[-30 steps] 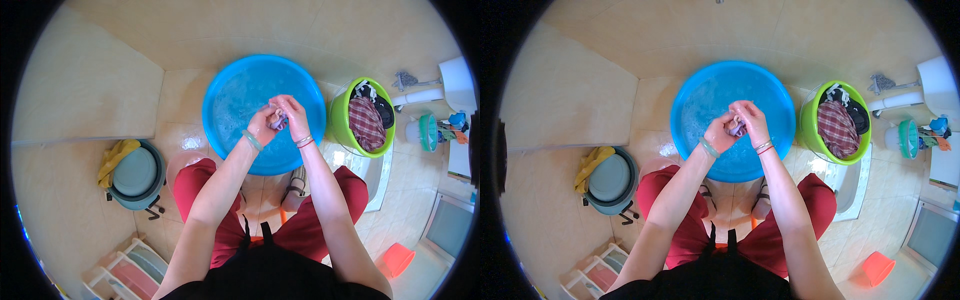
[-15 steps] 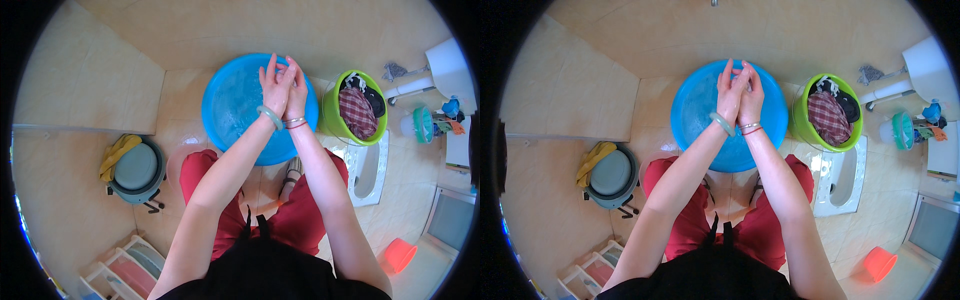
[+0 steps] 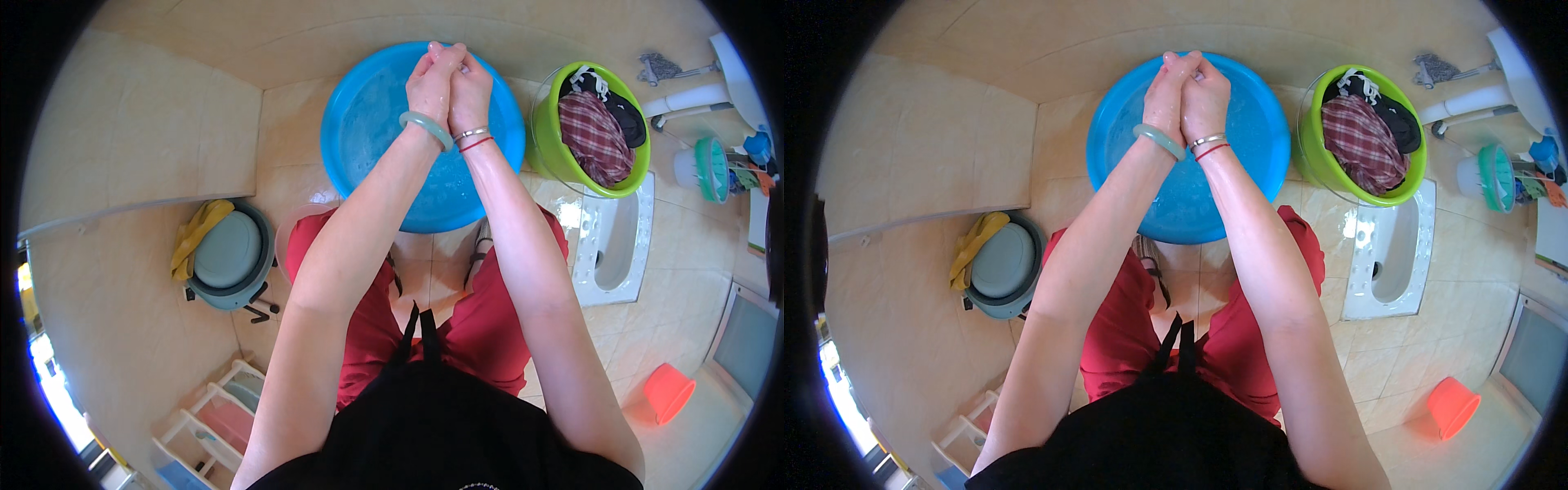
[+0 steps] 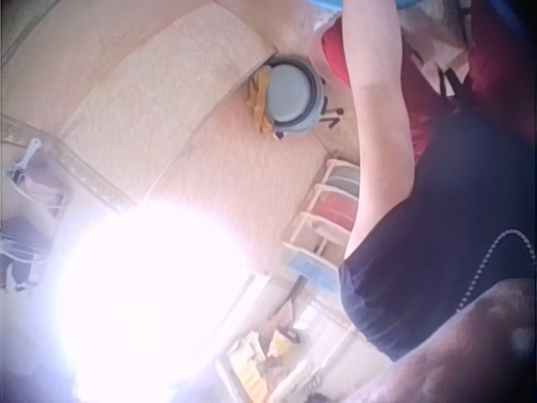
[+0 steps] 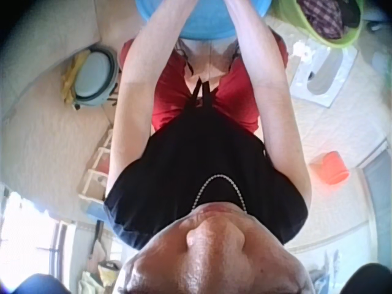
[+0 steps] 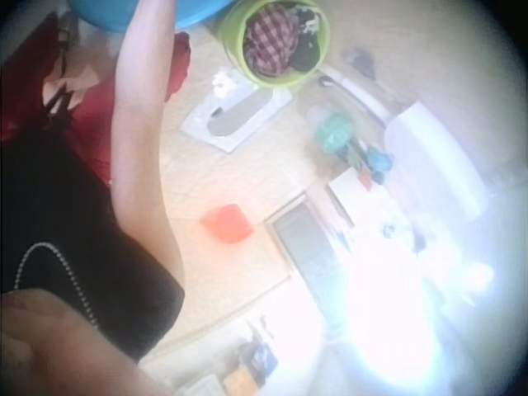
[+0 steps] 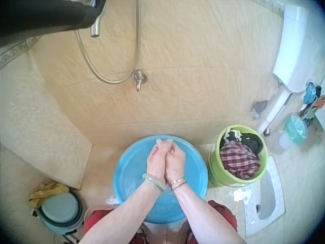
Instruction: The person hand washes several pieces of clothing in a blue basin filled with soapy water. They scrub and rinse each item individually, then transfer the washed clothes into a green bucket beside them. The person also washes a small sock and places it in a nearby laundry basket.
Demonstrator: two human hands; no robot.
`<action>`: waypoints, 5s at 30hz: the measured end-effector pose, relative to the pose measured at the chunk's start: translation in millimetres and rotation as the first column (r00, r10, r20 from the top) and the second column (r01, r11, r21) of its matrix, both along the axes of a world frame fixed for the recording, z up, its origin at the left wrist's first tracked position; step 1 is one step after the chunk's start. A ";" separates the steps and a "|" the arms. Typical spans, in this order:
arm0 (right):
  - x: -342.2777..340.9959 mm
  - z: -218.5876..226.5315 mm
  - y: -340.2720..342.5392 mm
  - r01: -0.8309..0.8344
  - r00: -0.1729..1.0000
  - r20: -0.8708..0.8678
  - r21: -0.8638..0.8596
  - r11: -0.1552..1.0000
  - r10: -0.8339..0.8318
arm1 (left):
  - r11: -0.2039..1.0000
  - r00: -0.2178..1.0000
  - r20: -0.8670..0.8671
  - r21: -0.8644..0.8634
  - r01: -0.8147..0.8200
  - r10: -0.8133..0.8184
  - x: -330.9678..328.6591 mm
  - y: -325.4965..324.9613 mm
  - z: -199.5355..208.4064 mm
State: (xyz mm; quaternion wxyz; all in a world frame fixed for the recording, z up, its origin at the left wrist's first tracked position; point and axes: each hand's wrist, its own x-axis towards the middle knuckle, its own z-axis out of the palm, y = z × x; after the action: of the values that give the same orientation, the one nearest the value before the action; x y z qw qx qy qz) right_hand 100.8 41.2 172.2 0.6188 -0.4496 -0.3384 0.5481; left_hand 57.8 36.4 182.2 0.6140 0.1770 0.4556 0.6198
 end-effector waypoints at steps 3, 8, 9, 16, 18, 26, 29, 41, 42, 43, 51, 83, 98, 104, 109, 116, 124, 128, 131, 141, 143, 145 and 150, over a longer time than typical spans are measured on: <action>-0.8 -5.7 3.0 -0.009 0.999 0.035 -0.019 1.000 0.010 | 0.999 0.999 0.036 -0.029 0.016 -0.015 -1.9 5.2 -8.9; -3.5 -19.7 8.7 0.008 0.960 0.281 -0.026 1.000 0.000 | 0.991 0.991 0.045 -0.039 0.129 -0.128 -12.3 7.2 -20.1; -4.1 -23.3 8.6 0.016 0.943 0.333 -0.012 1.000 -0.011 | 0.991 0.992 0.048 -0.061 0.119 -0.116 -12.5 6.7 -20.3; -7.8 -40.5 7.8 0.006 0.894 0.447 0.055 0.998 -0.030 | 0.991 0.995 0.066 -0.109 0.076 -0.069 -14.1 0.2 -22.2; -8.4 -47.0 9.5 -0.004 0.879 0.476 0.059 0.998 -0.025 | 0.991 0.994 0.078 -0.102 0.082 -0.074 -14.5 0.0 -24.0; -9.6 -53.4 1.5 -0.029 0.872 0.488 -0.011 1.000 0.031 | 0.988 0.985 0.150 -0.113 0.101 -0.083 -19.8 -0.5 -47.9; -9.1 -56.1 0.7 -0.043 0.868 0.494 -0.035 0.998 0.054 | 0.986 0.980 0.180 -0.129 0.103 -0.079 -20.4 0.1 -54.4; -20.4 -76.8 -3.5 -0.084 0.811 0.565 -0.146 0.986 0.153 | 0.979 0.980 0.197 -0.190 0.067 -0.028 -34.3 -3.7 -83.6; -25.4 -84.2 -2.6 -0.075 0.820 0.552 -0.162 0.984 0.153 | 0.974 0.979 0.199 -0.212 0.077 -0.034 -38.7 -3.6 -88.7; -24.8 -92.6 1.7 -0.053 0.825 0.547 -0.172 0.984 0.140 | 0.969 0.976 0.209 -0.225 0.100 -0.052 -37.8 0.7 -93.6; -20.2 -80.2 10.3 -0.322 0.901 -0.375 -0.243 0.915 0.217 | 0.976 0.895 0.445 -0.176 0.129 -0.038 -73.9 -1.1 -75.3; -393.7 133.4 -451.8 -0.972 -0.175 -0.346 0.208 -0.107 0.922 | 0.302 0.394 0.334 0.295 -0.906 0.856 -376.3 -549.7 130.2; -408.1 215.8 -665.4 -0.830 -0.555 -0.015 0.083 -0.552 0.832 | -0.003 0.172 0.405 0.396 -0.918 0.898 -323.3 -794.6 198.5; -431.5 259.4 -701.2 -0.592 -0.788 -0.060 0.350 -0.726 0.613 | -0.019 0.176 0.321 0.522 -0.852 0.931 -330.7 -843.8 267.4; -451.5 301.4 -741.2 -0.552 -0.819 -0.136 0.457 -0.698 0.558 | -0.161 0.019 0.316 0.532 -0.831 0.948 -349.3 -892.2 318.7; -459.3 314.9 -751.1 -0.496 -0.865 -0.189 0.466 -0.732 0.466 | -0.105 -0.144 -0.043 0.483 -0.869 0.989 -383.1 -944.2 347.8; -478.8 318.3 -780.1 -0.447 -0.893 -0.323 0.568 -0.691 0.312 | -0.071 -0.117 -0.129 0.314 -0.947 0.985 -411.9 -957.5 360.7; -501.8 318.8 -792.0 -0.465 -0.870 -0.416 0.520 -0.716 0.264 | -0.197 -0.249 -0.176 0.269 -0.943 0.952 -395.0 -928.0 372.0; -491.0 323.2 -797.2 -0.526 -0.837 -0.441 0.492 -0.693 0.323 | -0.151 -0.225 -0.198 0.330 -0.932 0.954 -391.8 -943.5 369.0; -438.5 281.8 -629.0 -0.745 -0.666 -0.627 0.538 -0.395 0.404 | 0.064 0.313 0.298 0.625 -0.778 0.902 -372.3 -776.2 303.4; -425.1 261.7 -569.3 -0.827 -0.556 -0.684 0.510 -0.235 0.471 | 0.137 0.455 0.368 0.636 -0.759 0.811 -380.4 -714.6 282.0; -407.2 247.2 -508.4 -0.876 -0.442 -0.727 0.476 -0.077 0.526 | 0.238 0.545 0.405 0.598 -0.765 0.735 -383.4 -646.3 265.2; -351.7 225.0 -378.3 -0.842 -0.208 -0.750 0.464 0.276 0.628 | 0.449 0.717 0.452 0.568 -0.690 0.531 -372.4 -483.2 232.2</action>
State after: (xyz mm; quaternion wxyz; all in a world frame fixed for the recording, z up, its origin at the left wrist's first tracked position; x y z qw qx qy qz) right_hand -250.9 -337.1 397.2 0.1817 0.1316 -0.1070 0.9686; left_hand -314.6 -446.7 414.5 0.2750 0.1539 0.1486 0.9373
